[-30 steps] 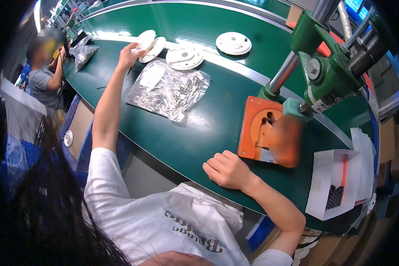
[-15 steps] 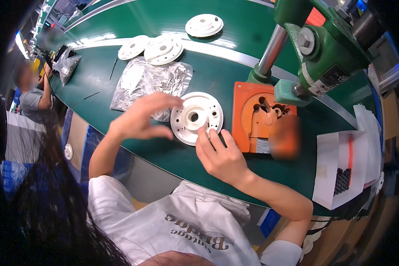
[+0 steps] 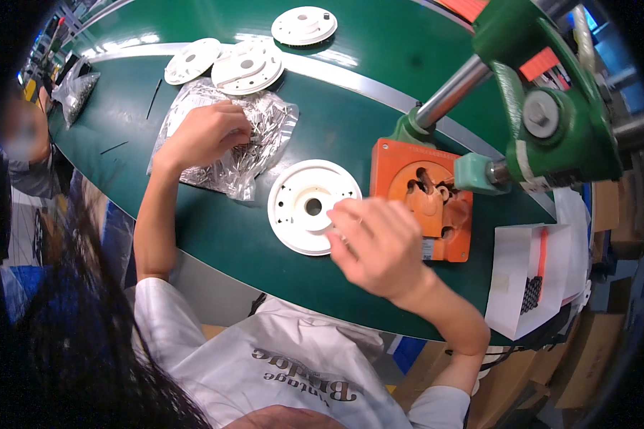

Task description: The recorder is assembling circular white plastic components by inserting small pins and using a manual press at a factory workbench.

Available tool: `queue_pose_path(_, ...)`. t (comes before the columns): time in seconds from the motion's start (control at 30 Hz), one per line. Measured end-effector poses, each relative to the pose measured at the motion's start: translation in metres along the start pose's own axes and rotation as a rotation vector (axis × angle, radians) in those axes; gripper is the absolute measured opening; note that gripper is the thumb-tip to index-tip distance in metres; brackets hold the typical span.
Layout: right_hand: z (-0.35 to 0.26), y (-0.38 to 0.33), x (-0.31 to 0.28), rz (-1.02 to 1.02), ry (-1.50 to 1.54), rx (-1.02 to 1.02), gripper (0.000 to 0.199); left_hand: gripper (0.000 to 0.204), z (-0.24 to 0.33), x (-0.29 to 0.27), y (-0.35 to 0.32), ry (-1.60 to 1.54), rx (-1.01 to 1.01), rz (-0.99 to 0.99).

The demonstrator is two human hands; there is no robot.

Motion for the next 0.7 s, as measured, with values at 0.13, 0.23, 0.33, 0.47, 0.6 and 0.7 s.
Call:
queue_pose_path(0.13,0.024,0.042,0.022,-0.065,0.097,0.011,0.022,0.009,0.010,-0.008,-0.007,-0.376,0.021,0.188)
queue_pose_path(0.23,0.029,0.067,0.048,-0.123,0.395,0.247,0.018,0.009,0.032,-0.001,-0.003,-0.547,0.106,0.220)
queue_pose_path(0.33,0.033,0.079,0.061,-0.092,0.464,0.206,0.011,0.009,0.045,0.006,-0.006,-0.561,0.117,0.181)
queue_pose_path(0.47,0.036,0.080,0.070,-0.124,0.547,0.229,0.005,0.009,0.050,0.014,-0.003,-0.596,0.093,0.174)
queue_pose_path(0.6,0.042,0.072,0.083,-0.189,0.678,0.320,0.006,0.007,0.048,0.014,-0.004,-0.634,0.044,0.160)
queue_pose_path(0.7,0.044,0.071,0.084,-0.224,0.640,0.281,0.007,0.007,0.048,0.019,-0.004,-0.679,-0.018,0.109)
Point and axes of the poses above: each hand's wrist, its own y-axis towards the middle knuckle, its own x-axis out of the palm, z = x × y, the point moved 6 cm from there along y, towards the middle knuckle, and after that the axes turned 10 degrees about -y, right-handed, at the moved point
